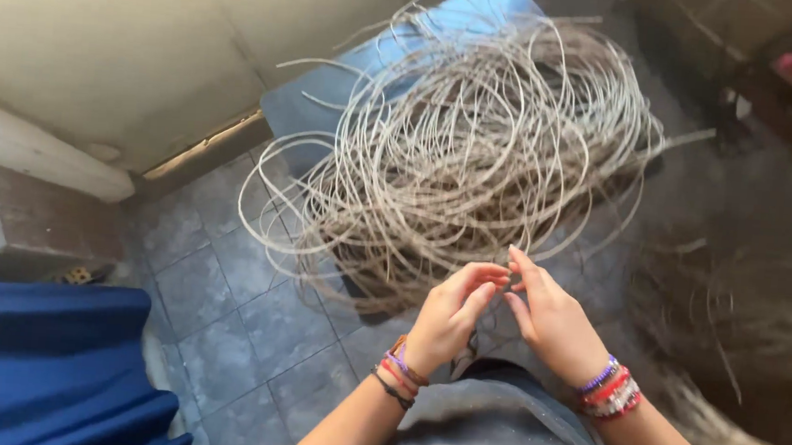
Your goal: Weaving natural fiber strands onto a frame to create a furniture component.
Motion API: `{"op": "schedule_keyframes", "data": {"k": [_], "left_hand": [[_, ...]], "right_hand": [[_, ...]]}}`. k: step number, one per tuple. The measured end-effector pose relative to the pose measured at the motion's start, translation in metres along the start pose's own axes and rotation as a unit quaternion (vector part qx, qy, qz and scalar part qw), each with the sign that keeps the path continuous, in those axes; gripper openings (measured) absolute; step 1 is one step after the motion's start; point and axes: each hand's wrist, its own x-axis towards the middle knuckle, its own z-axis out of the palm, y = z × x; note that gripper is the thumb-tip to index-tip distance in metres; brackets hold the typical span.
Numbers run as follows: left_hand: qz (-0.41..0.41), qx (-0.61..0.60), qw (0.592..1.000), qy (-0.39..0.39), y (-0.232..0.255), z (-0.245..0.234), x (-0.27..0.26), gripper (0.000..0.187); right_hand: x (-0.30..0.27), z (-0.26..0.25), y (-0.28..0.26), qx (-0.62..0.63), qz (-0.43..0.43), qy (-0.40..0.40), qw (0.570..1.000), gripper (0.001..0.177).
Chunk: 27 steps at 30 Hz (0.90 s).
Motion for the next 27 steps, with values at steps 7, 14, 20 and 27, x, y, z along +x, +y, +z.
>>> {"op": "schedule_keyframes", "data": {"k": [7, 14, 20, 27], "left_hand": [[-0.219, -0.17, 0.96, -0.021, -0.093, 0.003, 0.067, 0.043], [-0.251, -0.533, 0.802, -0.097, -0.109, 0.035, 0.117, 0.065], [-0.075, -0.625, 0.775, -0.052, -0.012, -0.018, 0.198, 0.037], [-0.092, -0.367, 0.923, -0.067, -0.006, -0.001, 0.181, 0.031]], "right_hand": [[0.089, 0.044, 0.111, 0.385, 0.19, -0.026, 0.903, 0.07], [0.099, 0.005, 0.067, 0.691, 0.217, 0.068, 0.686, 0.021], [0.074, -0.046, 0.076, 0.667, 0.205, -0.054, 0.714, 0.022], [0.112, -0.092, 0.05, 0.311, 0.101, -0.055, 0.944, 0.036]]}}
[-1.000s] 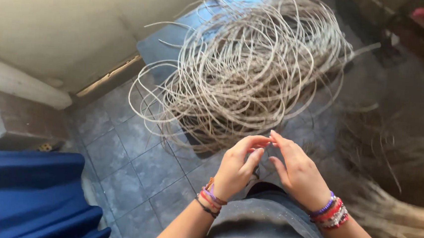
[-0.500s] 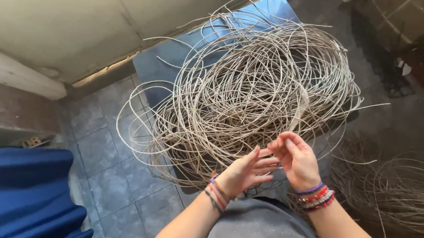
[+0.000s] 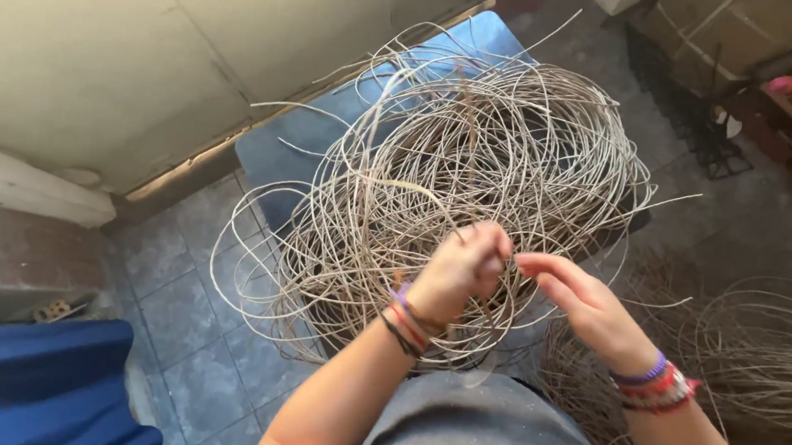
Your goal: Weaving natural fiber strands onto a frame to create a furniture component.
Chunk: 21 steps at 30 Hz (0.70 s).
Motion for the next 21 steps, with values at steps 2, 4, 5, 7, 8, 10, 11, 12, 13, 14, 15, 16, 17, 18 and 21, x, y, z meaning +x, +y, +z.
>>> {"op": "schedule_keyframes", "data": {"k": [2, 4, 5, 7, 8, 10, 11, 12, 13, 14, 15, 16, 17, 18, 21], "left_hand": [[-0.031, 0.065, 0.997, 0.019, -0.056, -0.011, 0.007, 0.028], [-0.059, 0.128, 0.989, 0.039, -0.073, -0.016, 0.008, 0.026], [-0.084, 0.298, 0.95, 0.032, -0.063, -0.014, 0.004, 0.041], [-0.105, 0.46, 0.881, 0.03, -0.031, -0.007, -0.004, 0.057], [-0.11, 0.493, 0.863, -0.006, -0.011, 0.001, -0.01, 0.043], [-0.114, 0.524, 0.843, -0.04, -0.022, -0.009, -0.005, 0.04], [0.147, 0.641, 0.746, -0.1, -0.052, -0.026, 0.006, 0.02], [0.392, 0.699, 0.578, -0.152, -0.082, -0.044, 0.015, 0.007], [0.391, 0.7, 0.579, -0.151, -0.067, -0.025, 0.009, 0.007], [0.186, 0.689, 0.694, -0.089, -0.053, -0.004, 0.002, 0.028], [-0.031, 0.639, 0.769, -0.024, -0.039, 0.016, -0.005, 0.054], [-0.028, 0.639, 0.768, -0.024, -0.041, 0.005, -0.002, 0.054], [0.029, 0.46, 0.886, -0.056, -0.043, -0.006, 0.002, 0.04], [0.083, 0.256, 0.959, -0.087, -0.046, -0.016, 0.004, 0.051], [0.046, -0.092, 0.993, 0.059, 0.015, -0.03, 0.0, 0.034]], "right_hand": [[0.026, 0.015, 0.006, -0.017, -0.024, -0.014, 0.999, 0.04], [0.05, 0.029, 0.016, -0.036, -0.05, -0.03, 0.998, 0.046], [0.06, 0.036, 0.023, -0.041, -0.052, -0.018, 0.998, 0.041], [0.077, 0.042, 0.023, -0.044, -0.058, -0.011, 0.997, 0.037], [0.081, 0.041, 0.017, -0.033, -0.06, -0.017, 0.997, 0.028], [0.086, 0.039, 0.004, -0.022, -0.064, -0.024, 0.997, 0.026], [0.087, 0.038, -0.004, -0.021, -0.059, -0.04, 0.997, 0.028], [0.087, 0.038, -0.011, -0.018, -0.053, -0.056, 0.997, 0.03], [0.086, 0.041, -0.02, -0.018, -0.053, -0.058, 0.997, 0.03], [0.082, 0.044, -0.029, 0.063, -0.015, -0.054, 0.996, 0.03], [0.078, 0.047, -0.037, 0.143, 0.024, -0.049, 0.988, 0.031], [0.08, 0.038, -0.032, 0.141, 0.022, -0.048, 0.989, 0.031], [0.082, 0.03, -0.028, 0.049, -0.017, -0.07, 0.996, 0.031], [0.083, 0.021, -0.023, -0.044, -0.054, -0.091, 0.993, 0.034], [0.059, -0.018, -0.031, -0.168, 0.033, -0.144, 0.975, 0.04]]}}
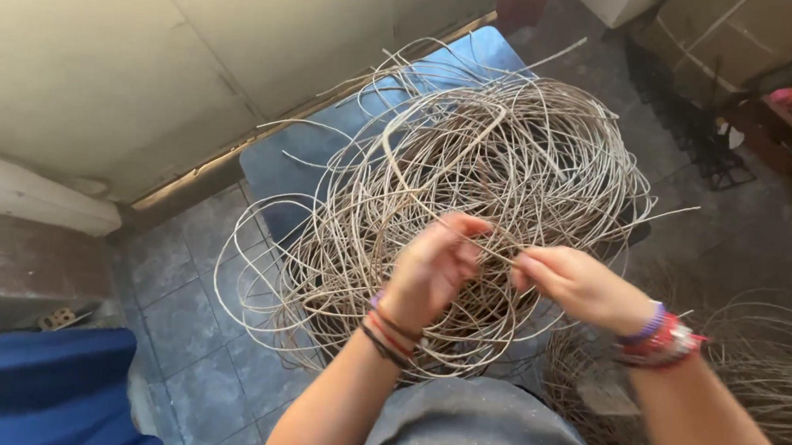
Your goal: Weaving natural fiber strands onto a frame to create a furniture component.
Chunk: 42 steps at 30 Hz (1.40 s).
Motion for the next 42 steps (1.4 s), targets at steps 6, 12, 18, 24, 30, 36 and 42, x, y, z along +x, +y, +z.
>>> {"op": "schedule_keyframes", "data": {"k": [6, 12, 18, 24, 30, 36, 42], "left_hand": [[0.097, -0.154, 0.979, 0.093, 0.017, 0.01, -0.006, 0.03], [0.026, -0.056, 0.998, -0.022, -0.016, 0.042, -0.009, 0.02], [0.069, -0.129, 0.979, 0.144, 0.048, 0.015, 0.004, 0.027], [0.014, 0.12, 0.992, 0.032, 0.005, 0.043, -0.007, 0.021], [-0.061, 0.045, 0.995, 0.063, 0.019, 0.044, 0.006, 0.025], [0.065, -0.011, 0.997, 0.03, 0.024, 0.033, 0.023, 0.028], [-0.028, 0.018, 0.999, 0.03, -0.059, 0.028, 0.026, 0.024]], "right_hand": [[-0.048, -0.012, 0.038, 0.117, 0.099, 0.016, 0.988, 0.041], [-0.009, 0.042, 0.007, -0.077, -0.011, 0.118, 0.99, 0.034], [-0.043, 0.008, 0.032, -0.186, -0.022, -0.016, 0.982, 0.034], [-0.041, 0.009, 0.018, -0.065, 0.042, 0.041, 0.996, 0.047], [-0.035, 0.013, 0.032, -0.07, -0.015, 0.03, 0.997, 0.035], [-0.051, -0.015, 0.043, -0.046, 0.126, 0.008, 0.991, 0.042], [-0.031, 0.018, 0.048, -0.039, 0.03, 0.129, 0.99, 0.028]]}}
